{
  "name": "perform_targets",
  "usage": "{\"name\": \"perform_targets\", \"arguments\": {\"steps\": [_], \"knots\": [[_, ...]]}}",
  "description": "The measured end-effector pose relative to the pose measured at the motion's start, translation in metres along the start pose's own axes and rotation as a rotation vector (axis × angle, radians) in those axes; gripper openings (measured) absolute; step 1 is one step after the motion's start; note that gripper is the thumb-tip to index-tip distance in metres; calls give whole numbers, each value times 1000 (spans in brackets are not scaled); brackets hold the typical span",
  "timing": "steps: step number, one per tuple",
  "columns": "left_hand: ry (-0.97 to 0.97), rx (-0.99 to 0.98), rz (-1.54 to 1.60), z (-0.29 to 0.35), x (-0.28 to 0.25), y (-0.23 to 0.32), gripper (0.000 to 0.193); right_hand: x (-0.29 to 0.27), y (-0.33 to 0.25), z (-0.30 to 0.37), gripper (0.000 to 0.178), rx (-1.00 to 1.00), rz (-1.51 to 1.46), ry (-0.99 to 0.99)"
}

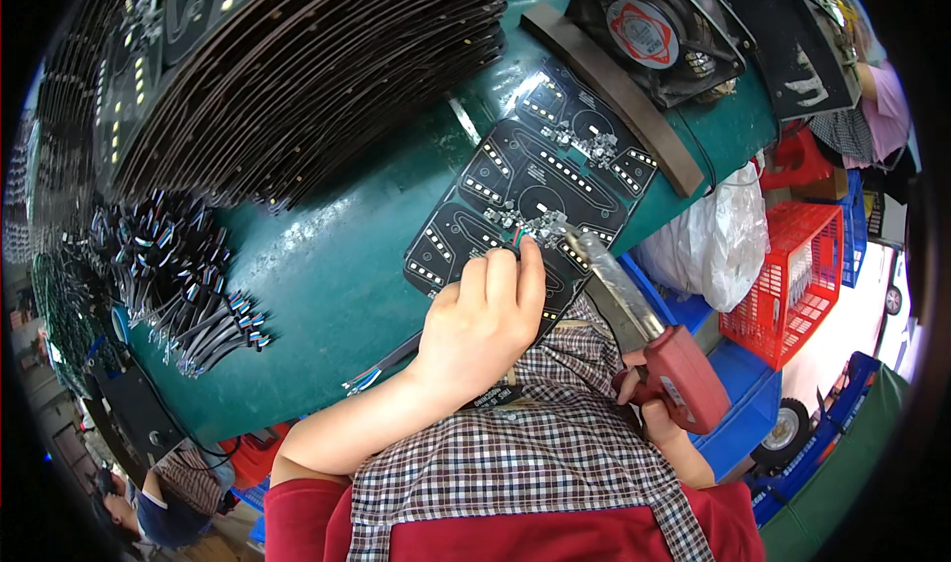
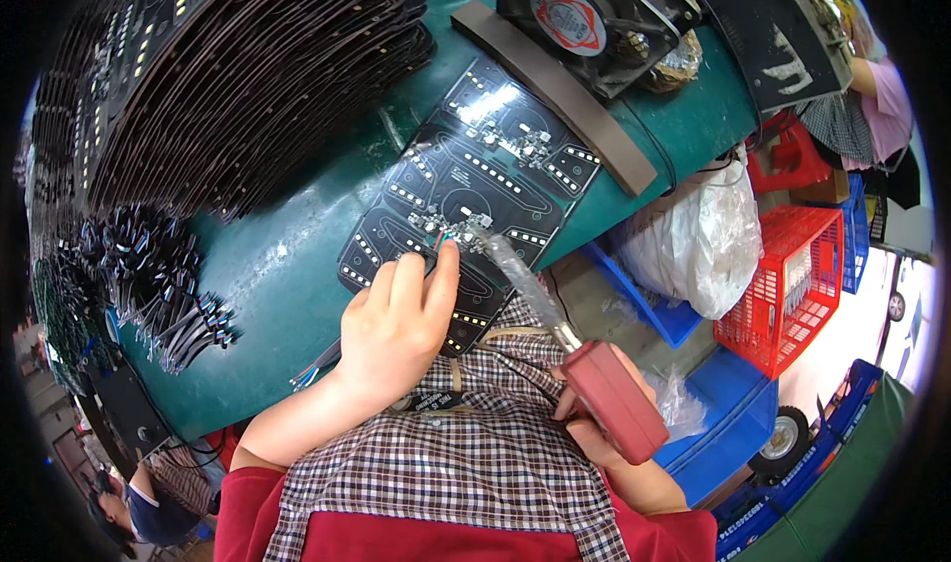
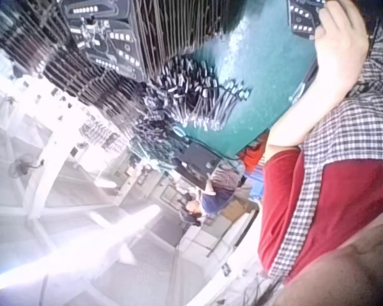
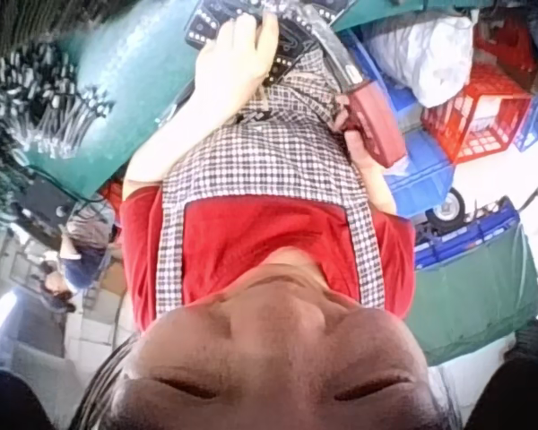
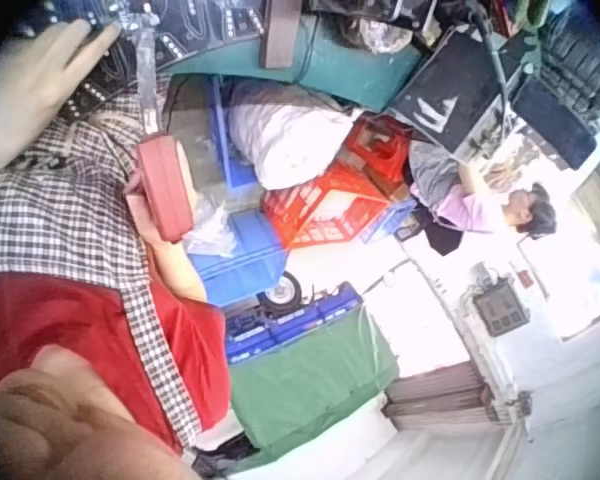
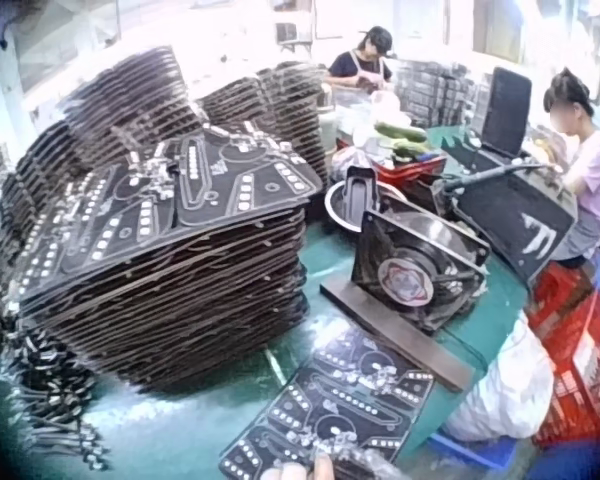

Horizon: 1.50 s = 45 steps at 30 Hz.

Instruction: The person solders electronic components and wires onto printed circuit boards using a soldering iron and solder wire.

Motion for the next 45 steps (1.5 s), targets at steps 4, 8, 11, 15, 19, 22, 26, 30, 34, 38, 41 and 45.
{"name": "perform_targets", "arguments": {"steps": [4, 8, 11, 15, 19, 22, 26, 30, 34, 38, 41, 45], "knots": [[-93, -86, 39, 11, -1, -4, 47, -1, 14, 6, 71, -3, -9, 57], [54, -172, 177, 15, -31, -23, 41, -10, 8, 0, 61, -167, -1, 201], [103, -480, 50, 63, -66, -80, 27, -18, 5, -7, 57, -152, 44, 192], [-83, -666, -328, 139, -102, -128, 20, -9, 6, -17, 55, -157, 32, 156], [-14, -469, -302, 164, -93, -150, 26, -5, 8, -19, 53, -144, -16, 138], [50, -307, -269, 171, -97, -156, 34, -1, 5, -20, 59, -70, 25, 119], [33, -253, -237, 172, -97, -153, 38, -6, 2, -24, 52, -101, -45, 151], [22, -263, -289, 188, -96, -140, 40, -16, 0, -24, 52, -126, -23, 180], [-25, -269, -294, 153, -84, -143, 30, -14, -5, -25, 55, -102, -30, 176], [37, -479, -210, 160, -87, -157, 20, -13, 2, -31, 62, 40, -62, 70], [390, -779, -80, 157, -113, -168, 14, -17, -3, -32, 63, 56, -90, 134], [564, -551, -57, 123, -127, -161, 17, -24, -6, -38, 62, 83, -102, 123]]}}
Point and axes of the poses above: each hand's wrist, its own z-axis away from the middle knuckle, its own x-axis out of the palm, y = z × x, the point moved 4 cm from there along -z, towards the middle knuckle, and after that the axes turned 11 degrees about y, right-handed, at the moved point
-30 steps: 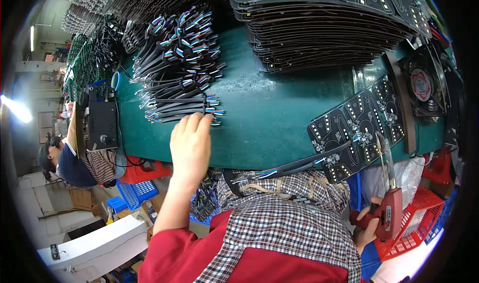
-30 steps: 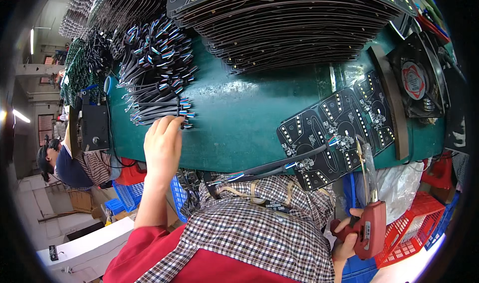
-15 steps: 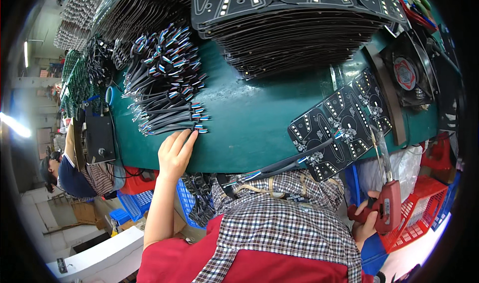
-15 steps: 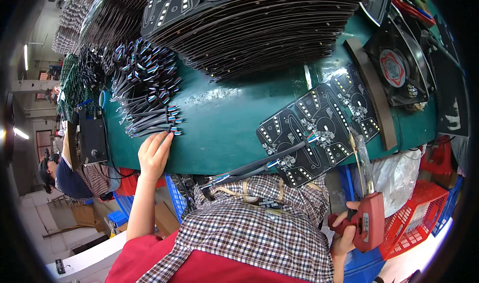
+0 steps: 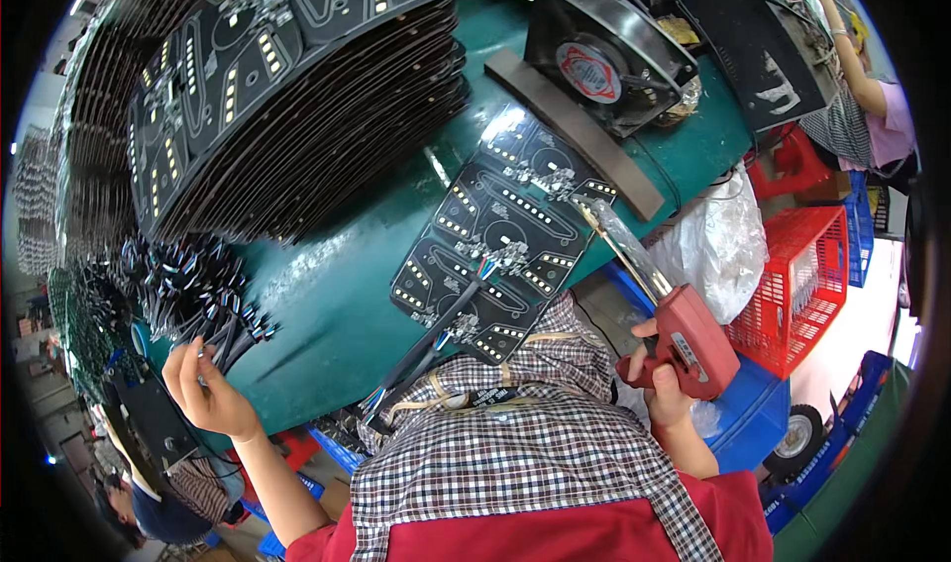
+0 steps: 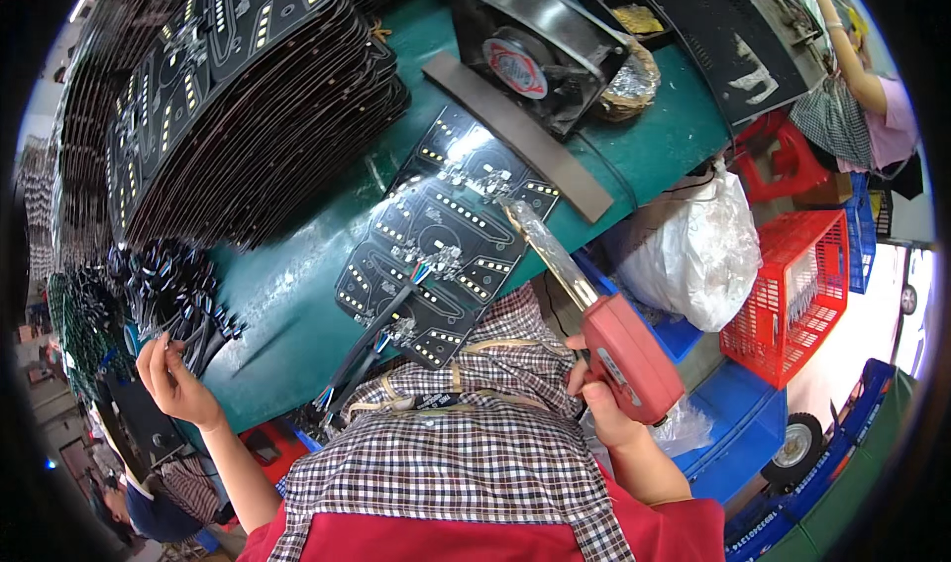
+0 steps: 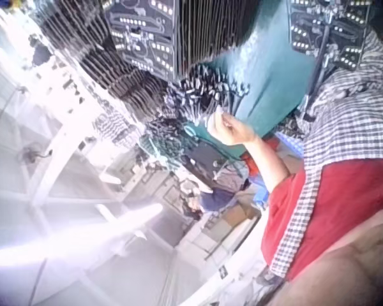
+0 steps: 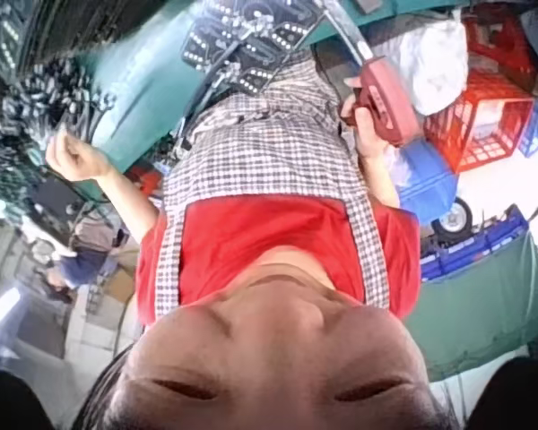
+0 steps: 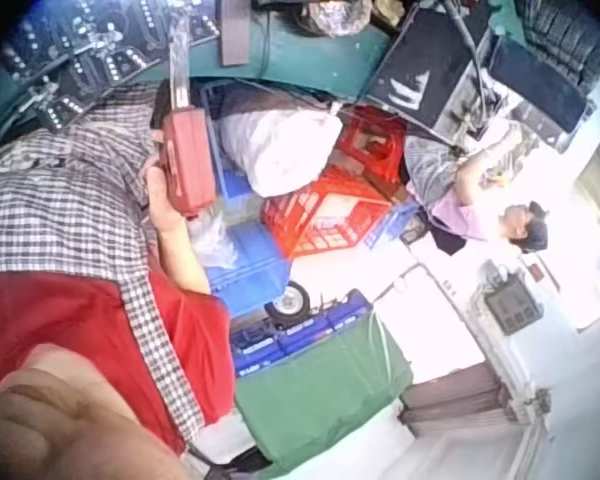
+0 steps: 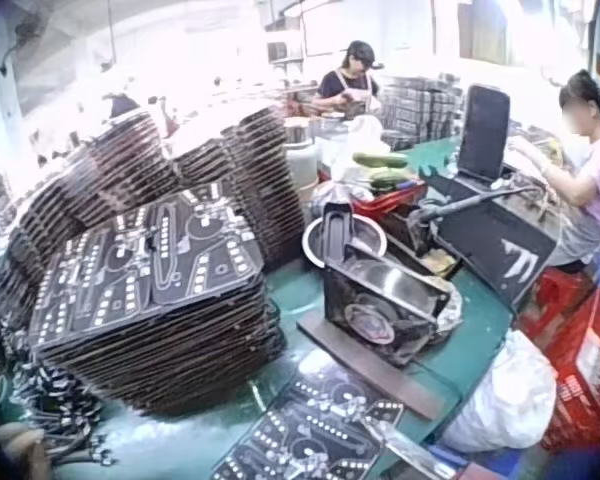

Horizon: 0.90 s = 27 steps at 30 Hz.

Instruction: The person solders electronic components and wires onto printed circuit boards using a soldering iron and solder wire.

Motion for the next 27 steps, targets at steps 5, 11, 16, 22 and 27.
{"name": "perform_targets", "arguments": {"steps": [5, 11, 16, 22, 27], "knots": [[-128, 391, 99, -13, 91, 94, 25, -3, -4, -5, 62, -31, -49, 49], [-562, 334, 466, -10, 173, 205, 30, 6, -13, -11, 69, -24, 24, 13], [-564, 213, 445, 6, 197, 214, 35, 5, -14, -14, 73, -1, 12, 6], [-747, 183, 424, 26, 198, 208, 34, 0, -5, -17, 72, 85, -102, -56], [-746, 250, 404, 29, 200, 206, 46, 5, -6, -25, 78, 102, -94, -97]]}}
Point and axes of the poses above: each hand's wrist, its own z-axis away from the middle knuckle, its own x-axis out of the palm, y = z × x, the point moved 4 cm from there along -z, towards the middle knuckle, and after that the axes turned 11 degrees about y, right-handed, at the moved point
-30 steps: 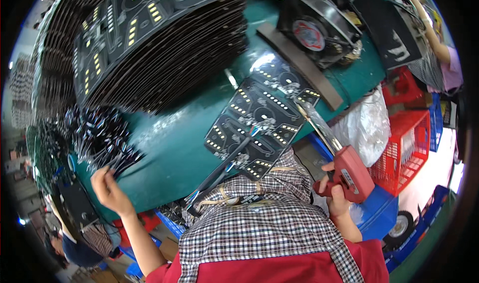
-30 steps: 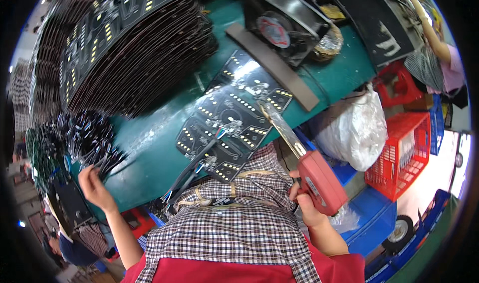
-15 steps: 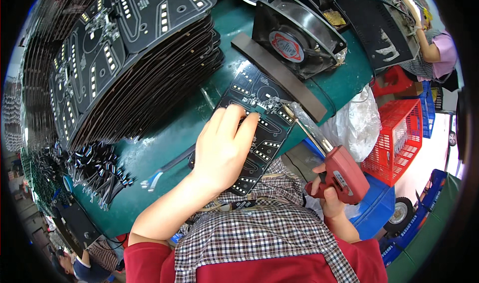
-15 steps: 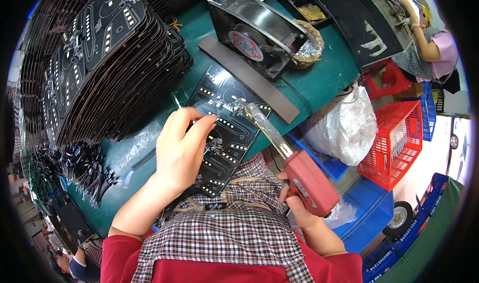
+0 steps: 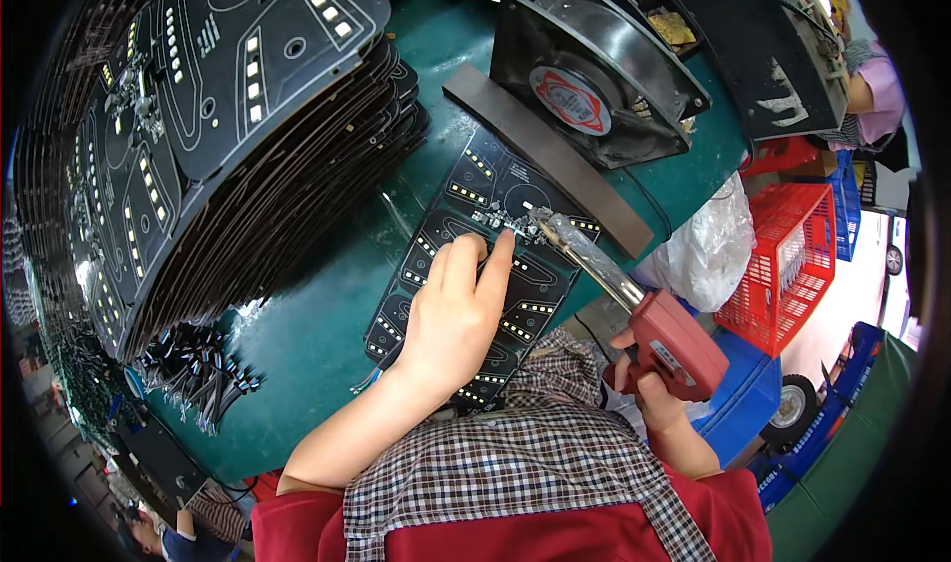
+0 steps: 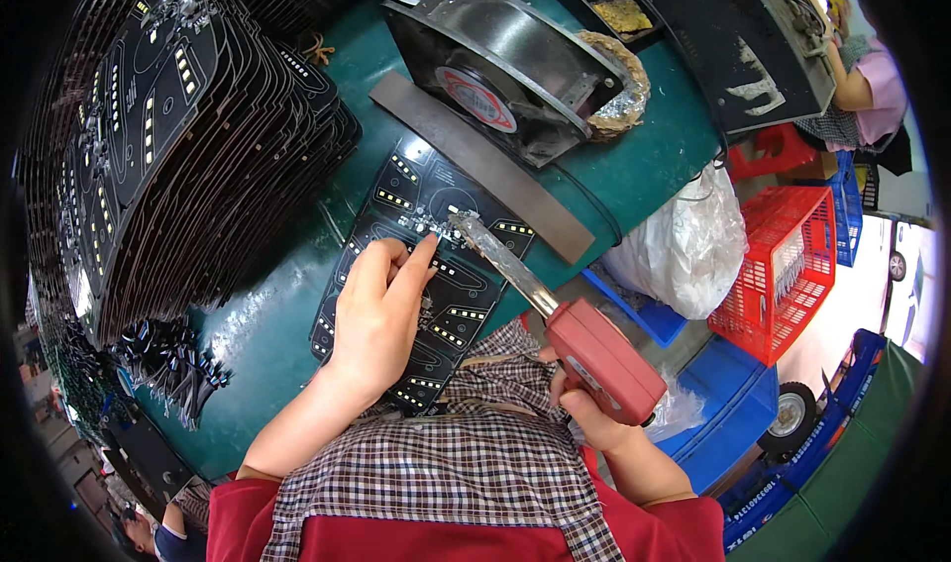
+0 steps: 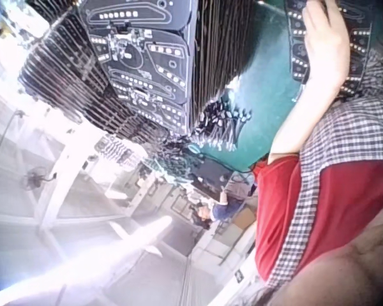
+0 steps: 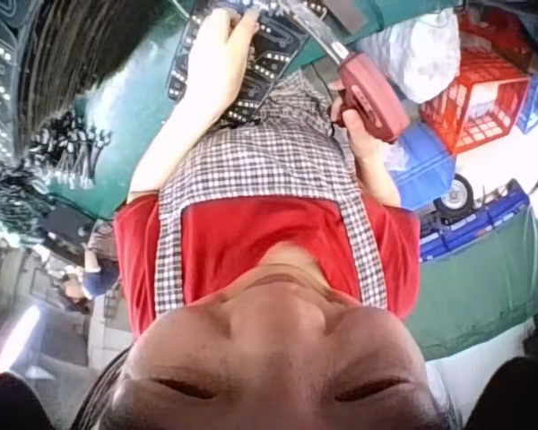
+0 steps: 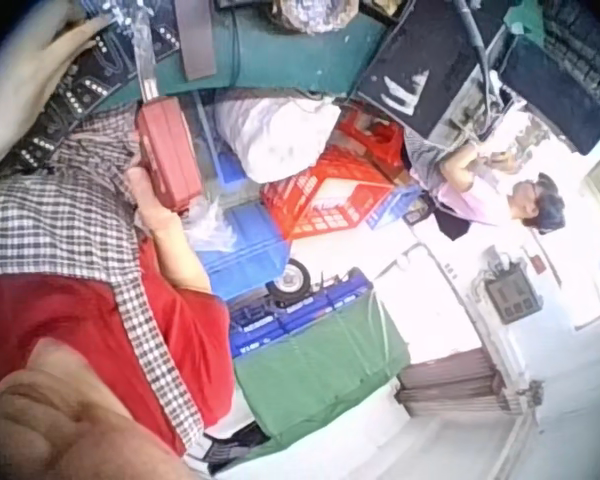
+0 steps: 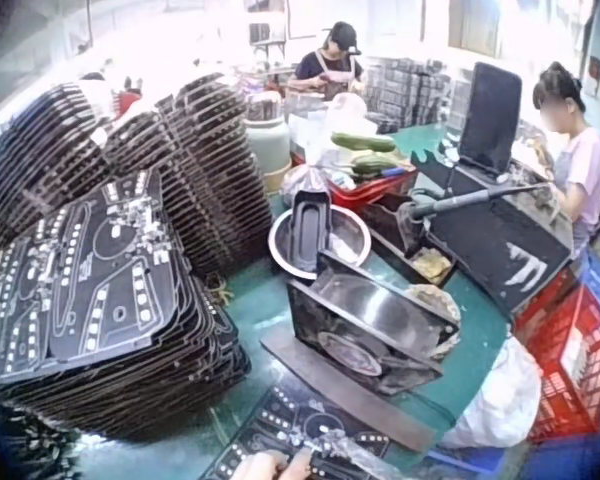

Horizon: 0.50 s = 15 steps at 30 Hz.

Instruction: The person solders electronic components and wires onto printed circuit boards using a soldering iron and solder wire.

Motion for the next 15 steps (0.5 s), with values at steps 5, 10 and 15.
{"name": "perform_targets", "arguments": {"steps": [5, 10, 15], "knots": [[30, 44, -62, -1, 0, 1, 47, -1, 0, -3, 77, 43, 28, 8], [53, 118, -146, -2, -2, 4, 46, -2, 2, -3, 72, 52, 89, -12], [53, 120, -166, -4, -4, 4, 45, -8, 8, -1, 70, 3, 204, -27]]}}
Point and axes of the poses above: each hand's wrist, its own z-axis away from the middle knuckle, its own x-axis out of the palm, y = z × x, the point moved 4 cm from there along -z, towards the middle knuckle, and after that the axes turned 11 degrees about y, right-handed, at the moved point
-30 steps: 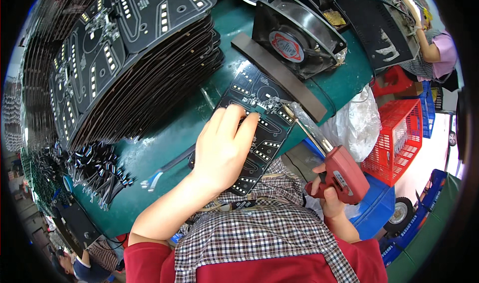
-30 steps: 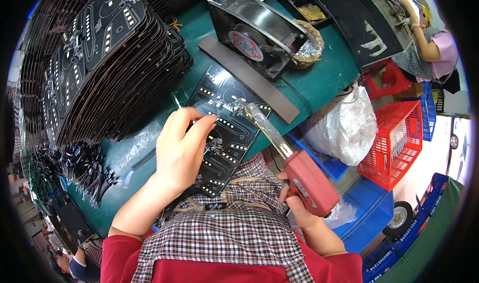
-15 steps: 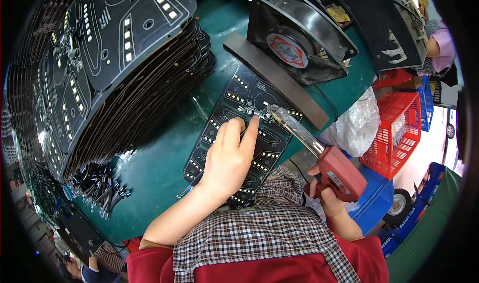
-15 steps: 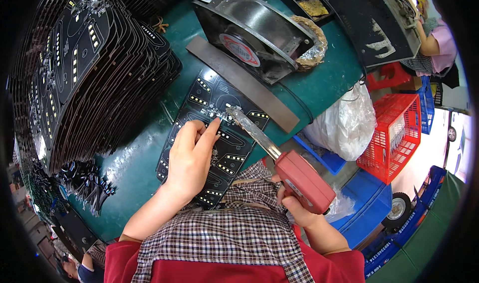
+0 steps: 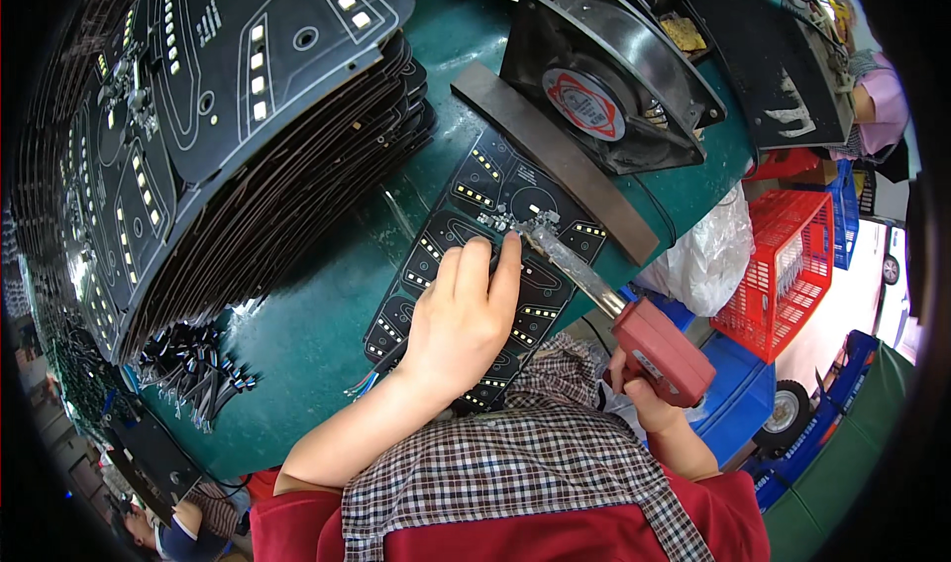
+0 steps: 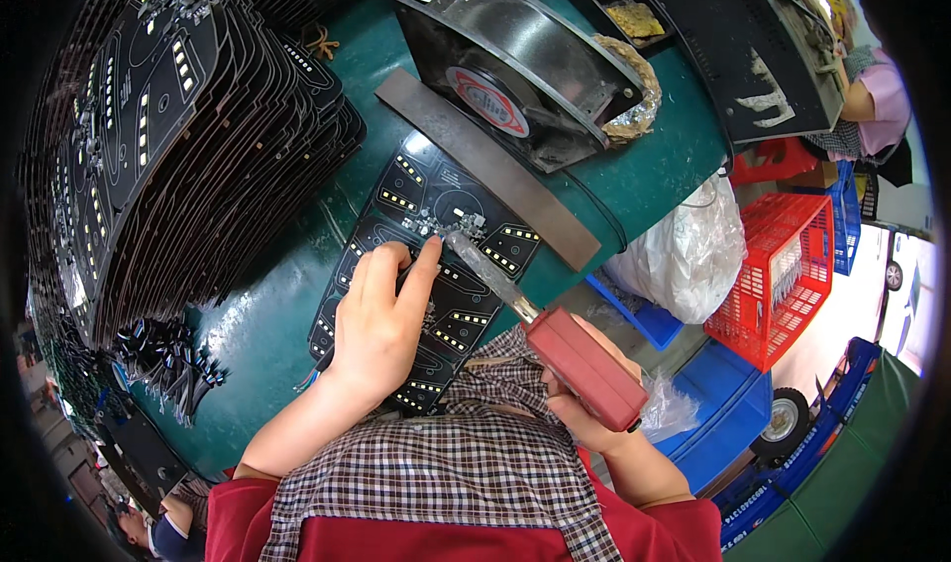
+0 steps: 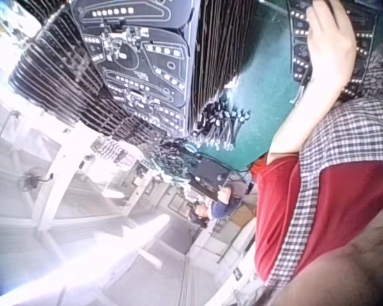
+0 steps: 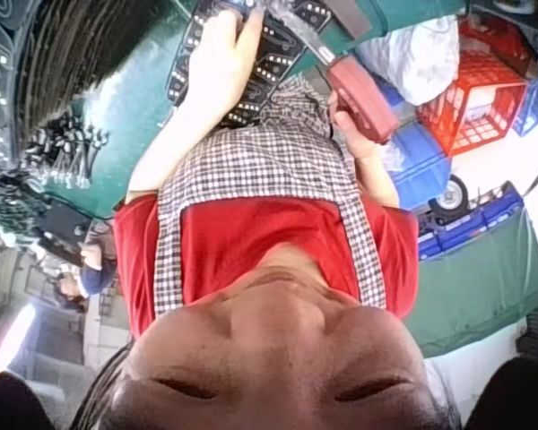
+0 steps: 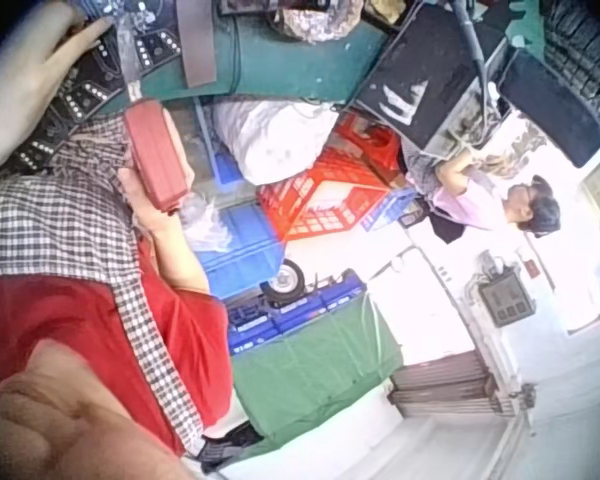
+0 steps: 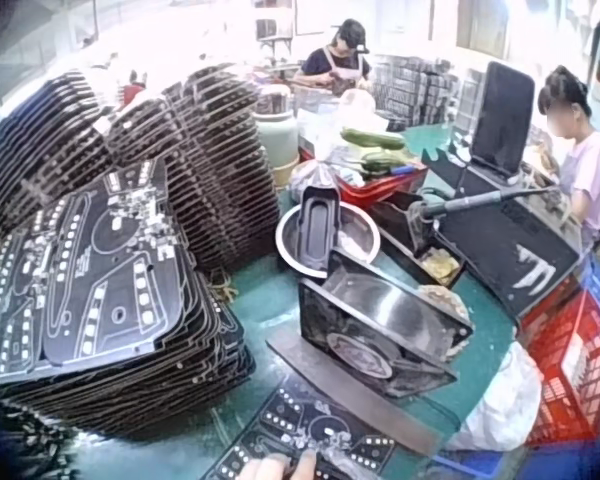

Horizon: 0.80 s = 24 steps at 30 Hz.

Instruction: The person solders electronic components and wires onto printed circuit boards using a soldering iron and solder wire.

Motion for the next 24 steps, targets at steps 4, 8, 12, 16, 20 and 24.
{"name": "perform_targets", "arguments": {"steps": [4, 8, 12, 16, 20, 24], "knots": [[-72, -115, 76, -2, -3, 2, 45, 0, -8, 1, 66, -7, 152, 85], [-55, -100, 47, 0, -3, 3, 45, 8, -32, -7, 61, -276, 412, 105], [-60, -80, 30, -1, -4, 5, 47, 2, -19, 5, 65, -59, 120, 137], [-65, -50, -11, 0, -4, 7, 49, 1, -20, 2, 71, 12, -62, 145], [-87, -33, -6, 1, -2, 6, 49, 2, -16, 1, 71, 12, 14, 126], [-72, -45, 24, -1, -3, 6, 50, 1, -13, -1, 71, 9, 0, 98]]}}
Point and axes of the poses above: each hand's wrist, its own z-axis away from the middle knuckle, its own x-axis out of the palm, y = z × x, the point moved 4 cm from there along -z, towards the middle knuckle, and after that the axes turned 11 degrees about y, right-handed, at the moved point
